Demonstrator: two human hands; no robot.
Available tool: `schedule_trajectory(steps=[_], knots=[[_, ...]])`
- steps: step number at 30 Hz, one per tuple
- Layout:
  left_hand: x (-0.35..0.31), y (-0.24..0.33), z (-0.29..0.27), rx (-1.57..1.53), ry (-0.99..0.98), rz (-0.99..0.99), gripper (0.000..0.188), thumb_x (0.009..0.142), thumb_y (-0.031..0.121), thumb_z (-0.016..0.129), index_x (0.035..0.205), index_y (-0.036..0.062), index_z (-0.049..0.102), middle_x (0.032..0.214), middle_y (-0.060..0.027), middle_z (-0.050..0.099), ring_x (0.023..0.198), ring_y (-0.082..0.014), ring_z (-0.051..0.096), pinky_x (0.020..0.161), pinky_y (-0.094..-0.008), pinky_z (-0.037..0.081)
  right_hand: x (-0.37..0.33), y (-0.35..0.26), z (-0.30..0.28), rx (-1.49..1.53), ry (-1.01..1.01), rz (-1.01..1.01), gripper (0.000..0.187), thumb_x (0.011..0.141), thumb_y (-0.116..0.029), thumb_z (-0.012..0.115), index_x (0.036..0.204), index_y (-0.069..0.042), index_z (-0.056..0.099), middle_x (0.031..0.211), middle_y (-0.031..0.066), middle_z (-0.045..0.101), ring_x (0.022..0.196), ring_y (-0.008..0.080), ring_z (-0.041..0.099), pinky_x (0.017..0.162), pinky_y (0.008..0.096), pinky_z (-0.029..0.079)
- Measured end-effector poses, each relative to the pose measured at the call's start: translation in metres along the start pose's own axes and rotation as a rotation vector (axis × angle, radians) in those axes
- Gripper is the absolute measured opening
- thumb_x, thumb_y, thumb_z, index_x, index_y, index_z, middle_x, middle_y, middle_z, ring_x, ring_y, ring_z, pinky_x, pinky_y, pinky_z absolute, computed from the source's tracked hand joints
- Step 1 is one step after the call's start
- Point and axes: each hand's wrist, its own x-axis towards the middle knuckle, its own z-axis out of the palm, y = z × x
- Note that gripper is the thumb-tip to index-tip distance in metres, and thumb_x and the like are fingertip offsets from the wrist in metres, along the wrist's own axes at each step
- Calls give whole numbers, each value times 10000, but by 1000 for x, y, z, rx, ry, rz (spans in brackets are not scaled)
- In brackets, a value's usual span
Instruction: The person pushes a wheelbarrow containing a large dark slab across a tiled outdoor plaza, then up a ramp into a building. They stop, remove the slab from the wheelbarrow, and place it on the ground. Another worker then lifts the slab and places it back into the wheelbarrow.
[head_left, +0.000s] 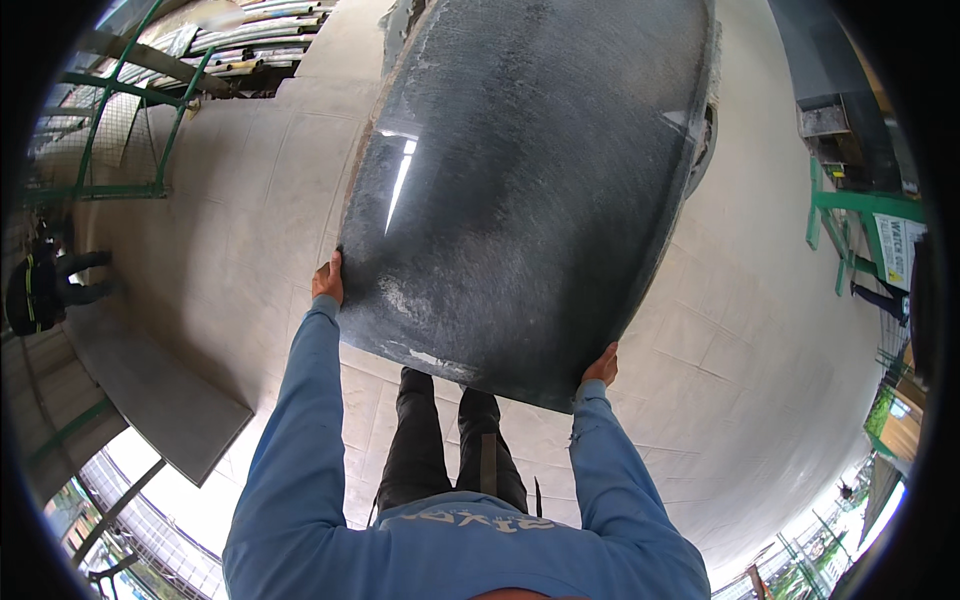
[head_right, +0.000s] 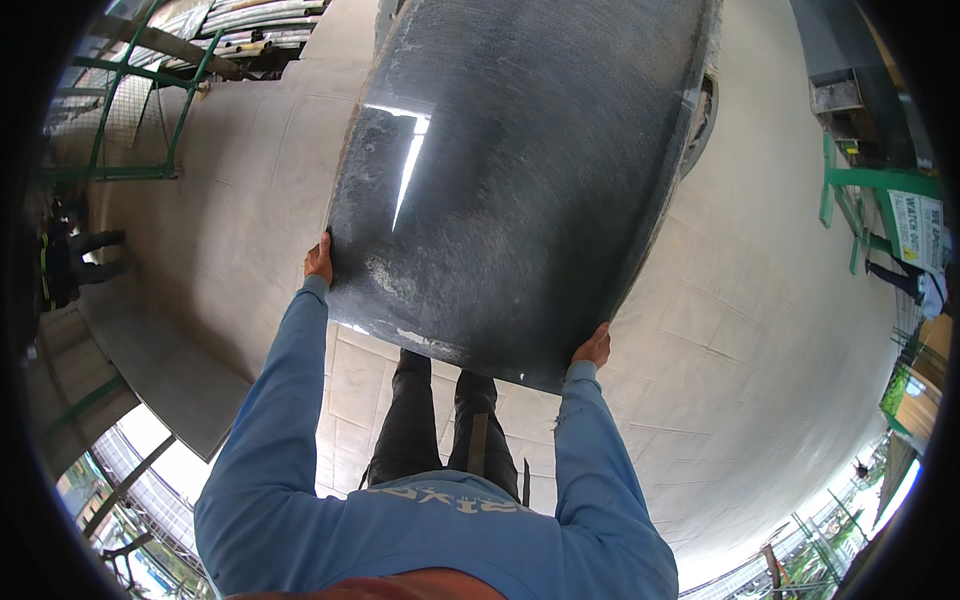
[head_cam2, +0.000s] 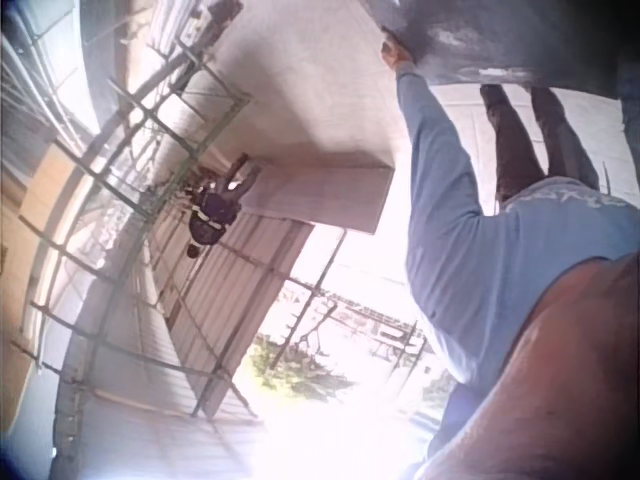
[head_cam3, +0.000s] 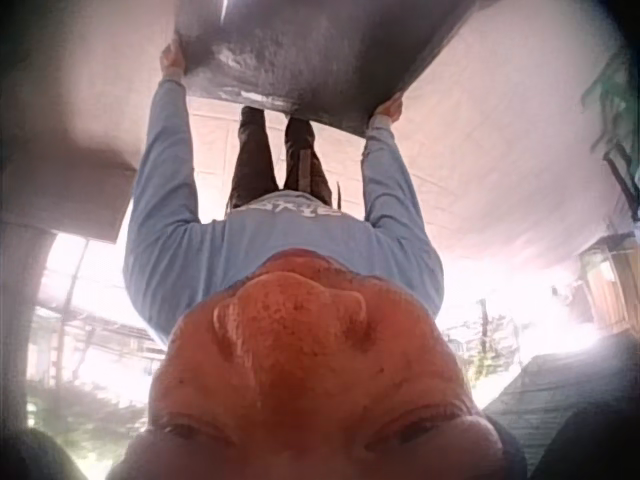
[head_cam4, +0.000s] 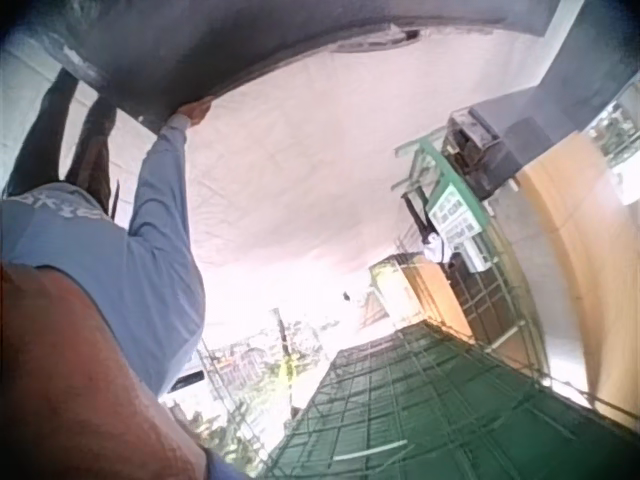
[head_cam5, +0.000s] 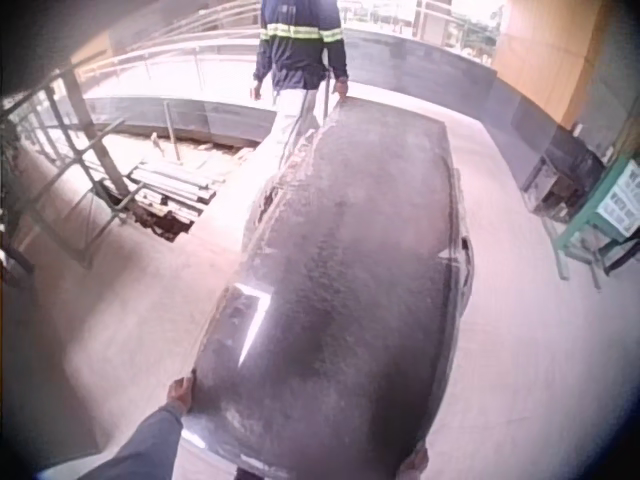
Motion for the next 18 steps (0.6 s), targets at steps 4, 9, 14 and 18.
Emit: schedule_trajectory(steps=[4,9,14,18], knots=[[-24,23,21,-5,3,-44,830,803,693,239,989,-26,610,985,-264,585,991,-388,533,848,-430,385,30,5,-17,-78,-7,63,699,857,-594,299,1067,10,582,1051,206,592,1002,356,540,863,405,409],[-50,39,55,28,65,-42,855,797,702,227,1008,-31,614,989,-259,594,993,-378,544,866,-415,392,67,22,-34,-74,-47,89,713,840,-620,311,1065,-3,587,1041,209,593,1005,371,534,870,419,405],[-55,47,60,55,78,-4,875,805,700,197,978,-46,621,977,-265,593,972,-388,547,861,-420,393,79,8,-46,-98,-46,112,753,818,-661,299,1064,-11,591,1046,211,588,1019,365,525,880,420,394],[-51,39,63,80,58,-10,890,803,704,189,950,-56,627,964,-277,590,951,-397,550,853,-431,393,74,8,-64,-94,-48,135,785,806,-683,290,1066,-5,588,1044,212,587,1030,361,519,888,414,389]])
